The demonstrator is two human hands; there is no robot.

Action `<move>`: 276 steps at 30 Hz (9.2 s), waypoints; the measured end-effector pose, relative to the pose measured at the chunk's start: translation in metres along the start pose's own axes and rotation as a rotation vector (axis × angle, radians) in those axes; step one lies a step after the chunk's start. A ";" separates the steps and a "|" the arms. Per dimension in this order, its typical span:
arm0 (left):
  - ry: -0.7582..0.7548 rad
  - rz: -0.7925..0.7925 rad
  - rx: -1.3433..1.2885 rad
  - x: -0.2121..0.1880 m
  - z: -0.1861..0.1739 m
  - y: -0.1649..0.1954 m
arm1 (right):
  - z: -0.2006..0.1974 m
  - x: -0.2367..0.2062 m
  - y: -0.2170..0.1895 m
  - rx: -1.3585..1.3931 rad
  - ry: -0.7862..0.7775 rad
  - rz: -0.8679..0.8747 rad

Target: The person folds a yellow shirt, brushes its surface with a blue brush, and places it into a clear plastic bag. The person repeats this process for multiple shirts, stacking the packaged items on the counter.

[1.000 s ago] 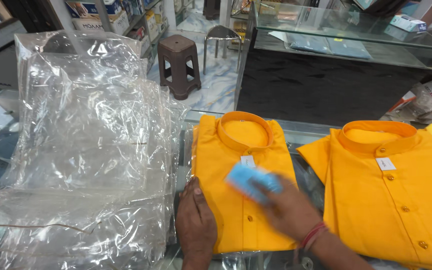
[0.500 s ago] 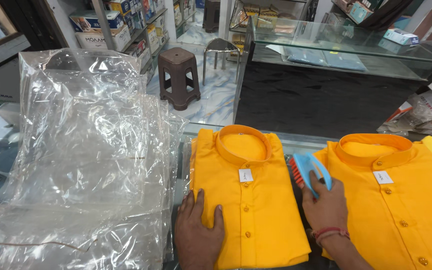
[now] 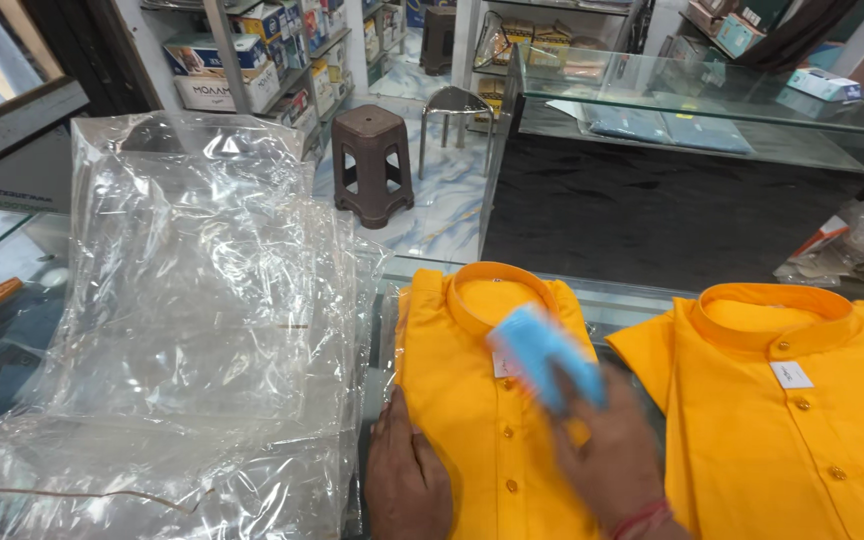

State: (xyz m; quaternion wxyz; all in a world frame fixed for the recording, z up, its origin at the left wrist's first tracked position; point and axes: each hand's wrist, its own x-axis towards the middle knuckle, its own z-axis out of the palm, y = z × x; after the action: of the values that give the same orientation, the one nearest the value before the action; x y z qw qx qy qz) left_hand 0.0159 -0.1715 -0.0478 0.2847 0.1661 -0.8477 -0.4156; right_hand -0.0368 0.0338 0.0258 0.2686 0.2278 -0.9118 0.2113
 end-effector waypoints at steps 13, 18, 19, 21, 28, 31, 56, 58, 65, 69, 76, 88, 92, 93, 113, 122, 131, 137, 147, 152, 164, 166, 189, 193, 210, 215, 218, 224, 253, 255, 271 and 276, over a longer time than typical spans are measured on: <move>0.034 -0.004 -0.051 -0.002 -0.001 0.002 | 0.046 0.062 -0.056 0.219 -0.180 -0.562; 0.041 0.034 0.007 -0.006 0.000 -0.001 | 0.035 0.050 -0.055 0.052 -0.061 -0.107; 0.055 0.061 0.028 -0.004 0.000 0.000 | 0.030 0.050 -0.053 0.009 0.081 -0.081; 0.036 -0.040 0.013 -0.012 -0.001 0.003 | 0.010 0.021 -0.051 0.038 -0.089 0.019; 0.070 -0.068 0.011 -0.004 -0.005 0.013 | 0.003 -0.044 -0.030 0.162 -0.257 -0.270; 0.099 -0.025 0.071 -0.003 -0.008 0.018 | 0.012 -0.041 -0.017 0.262 -0.371 -0.083; 0.020 -0.031 0.137 0.000 -0.014 0.024 | -0.011 -0.056 0.003 -0.023 0.027 -0.221; 0.039 0.009 0.155 0.001 -0.015 0.024 | -0.006 -0.062 0.002 0.174 -0.187 -0.134; 0.027 -0.041 0.150 0.001 -0.015 0.026 | -0.015 -0.038 0.070 -0.300 -0.126 0.554; 0.036 -0.028 0.159 0.003 -0.019 0.029 | -0.022 -0.044 0.064 -0.326 -0.213 0.657; -0.084 -0.146 0.372 0.014 -0.029 0.051 | -0.033 -0.041 0.030 -0.339 -0.159 0.502; -0.595 -0.664 -0.618 0.070 -0.055 0.097 | -0.045 0.022 -0.087 0.328 -0.634 0.313; -0.761 -0.567 -0.758 0.079 -0.056 0.117 | -0.063 0.053 -0.099 0.322 -0.722 0.521; -0.807 -0.518 -0.793 0.081 -0.053 0.121 | -0.064 0.059 -0.099 0.333 -0.726 0.588; -0.845 -0.953 -1.162 0.027 0.006 0.118 | -0.141 0.105 -0.038 1.159 -0.222 0.746; -0.362 -0.656 -0.908 0.059 -0.040 0.089 | -0.064 0.064 0.030 1.129 -0.329 0.935; -0.379 -0.471 0.246 0.020 -0.032 0.060 | -0.029 -0.002 0.030 -0.044 -0.533 0.586; -0.205 0.008 0.359 0.018 -0.026 0.061 | -0.048 0.001 0.043 -0.532 -0.226 0.403; -0.184 0.039 0.477 0.007 -0.031 0.063 | -0.029 -0.004 0.019 0.026 -0.031 0.291; -0.203 0.118 0.458 0.005 -0.018 0.047 | 0.005 -0.004 -0.028 0.128 -0.287 -0.135; -0.316 0.069 0.466 0.011 -0.005 0.030 | 0.009 0.053 0.000 0.150 0.062 -0.106; -0.301 0.104 0.475 0.012 -0.004 0.028 | 0.024 0.044 -0.012 0.181 -0.218 -0.272; -0.399 -0.015 0.496 0.017 0.008 0.017 | 0.055 0.131 0.014 0.085 0.177 0.138; -0.310 0.055 0.456 0.017 0.007 0.017 | 0.075 0.094 -0.024 0.176 -0.079 -0.237; -0.324 0.032 0.401 0.014 -0.004 0.023 | 0.053 0.062 -0.007 0.133 -0.174 -0.071; -0.263 0.031 0.396 0.010 -0.009 0.033 | 0.025 0.060 0.011 0.072 0.144 0.315; -0.296 0.019 0.400 0.010 -0.012 0.036 | 0.019 0.030 -0.015 0.298 -0.075 0.029; -0.243 0.044 0.384 0.006 -0.013 0.035 | 0.004 0.026 -0.011 -0.006 -0.055 0.294; -0.132 0.157 0.101 -0.010 -0.015 -0.010 | -0.020 -0.023 -0.038 0.319 -0.445 0.147; -0.144 0.165 0.116 -0.014 -0.011 -0.014 | -0.021 -0.017 -0.039 0.332 -0.546 0.070; -0.157 0.254 0.185 -0.006 0.004 -0.041 | 0.026 0.094 -0.008 0.052 -0.059 -0.338; -0.173 0.220 0.166 -0.003 0.004 -0.046 | 0.032 0.075 -0.029 0.310 -0.310 -0.502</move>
State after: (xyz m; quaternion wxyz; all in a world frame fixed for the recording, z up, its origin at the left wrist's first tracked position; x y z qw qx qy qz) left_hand 0.0179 -0.1949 -0.0873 0.2398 0.0586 -0.9135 -0.3234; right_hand -0.0904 -0.0286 0.0522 0.1323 0.5130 -0.8142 0.2376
